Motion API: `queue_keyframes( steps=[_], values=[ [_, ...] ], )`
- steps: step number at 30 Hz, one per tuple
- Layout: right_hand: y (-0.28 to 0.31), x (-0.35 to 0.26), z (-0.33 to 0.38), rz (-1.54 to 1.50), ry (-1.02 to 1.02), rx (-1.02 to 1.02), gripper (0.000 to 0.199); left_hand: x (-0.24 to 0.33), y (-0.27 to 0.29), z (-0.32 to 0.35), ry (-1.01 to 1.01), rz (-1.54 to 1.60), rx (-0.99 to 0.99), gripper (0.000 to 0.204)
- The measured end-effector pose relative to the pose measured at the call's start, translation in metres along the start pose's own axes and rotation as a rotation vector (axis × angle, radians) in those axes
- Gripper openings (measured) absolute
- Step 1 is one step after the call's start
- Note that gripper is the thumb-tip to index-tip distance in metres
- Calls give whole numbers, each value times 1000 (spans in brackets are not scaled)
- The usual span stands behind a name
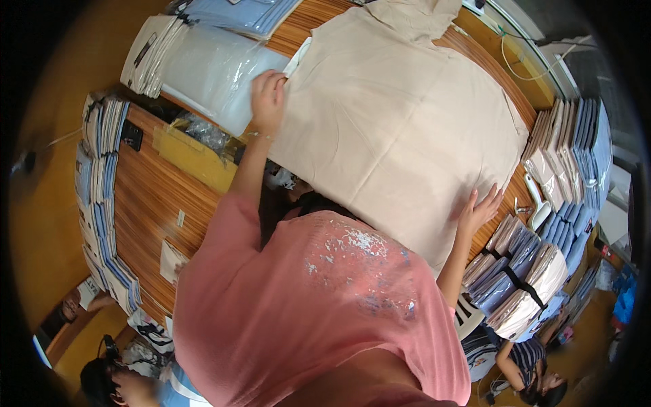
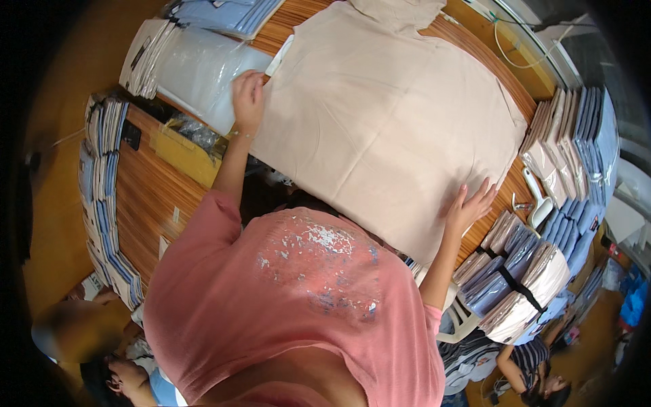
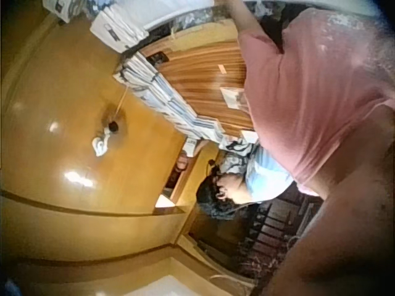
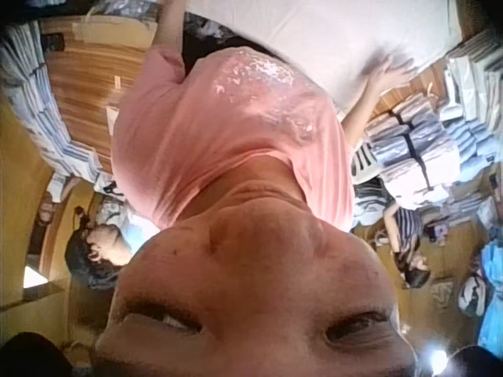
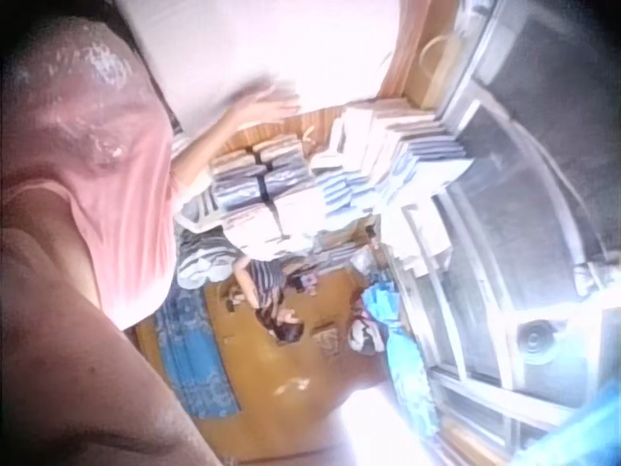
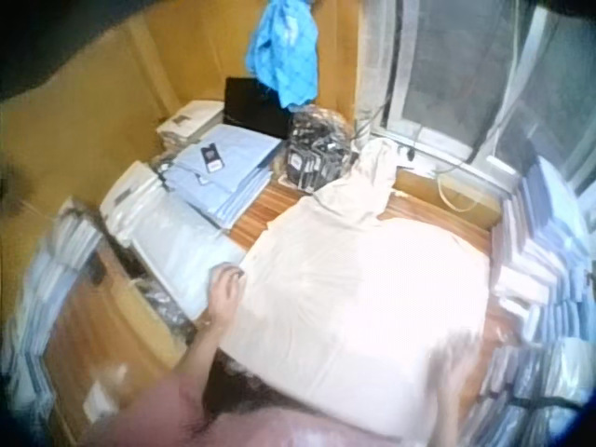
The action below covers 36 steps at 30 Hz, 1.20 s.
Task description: The person folds a shirt on a wooden table, applies a tag to it, and places it inside a clear plastic bag. The person then retrieves another shirt from a stack on a chair, unfolds it, and begins to fold it on the table.
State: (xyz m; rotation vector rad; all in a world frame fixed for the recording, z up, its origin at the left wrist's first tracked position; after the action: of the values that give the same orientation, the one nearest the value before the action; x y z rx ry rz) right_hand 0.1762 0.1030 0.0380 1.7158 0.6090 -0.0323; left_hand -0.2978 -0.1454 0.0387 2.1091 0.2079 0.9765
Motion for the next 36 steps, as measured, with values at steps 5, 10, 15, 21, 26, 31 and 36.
queue_keyframes(
  steps=[5,10,15,21,26,31,36],
  values=[
    [2,-40,4,-267,132,-42,54,-61,61,-3,29,-789,146,55],
    [-10,-101,-5,-376,306,-263,50,-155,95,-40,197,-377,60,66],
    [-18,-154,5,-390,387,-427,45,-80,101,-36,194,-571,146,51],
    [-27,-243,37,-546,559,-577,41,-91,57,40,164,-5,-220,36],
    [-40,-295,56,-513,784,-698,38,-99,76,11,-1,-397,64,29],
    [-48,-329,64,-615,841,-749,30,-94,102,-12,-81,-635,107,23],
    [-98,-433,59,-608,1155,-824,24,-96,119,-52,-64,-557,38,19]
  ],
)
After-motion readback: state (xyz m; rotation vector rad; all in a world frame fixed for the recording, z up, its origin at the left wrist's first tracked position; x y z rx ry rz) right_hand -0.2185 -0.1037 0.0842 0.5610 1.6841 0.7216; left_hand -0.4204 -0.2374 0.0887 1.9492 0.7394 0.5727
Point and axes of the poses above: each hand's wrist, its own z-axis away from the middle knuckle, its own y-axis out of the back of the hand, x = y × z, the point moved 4 cm from there along -z, towards the middle knuckle
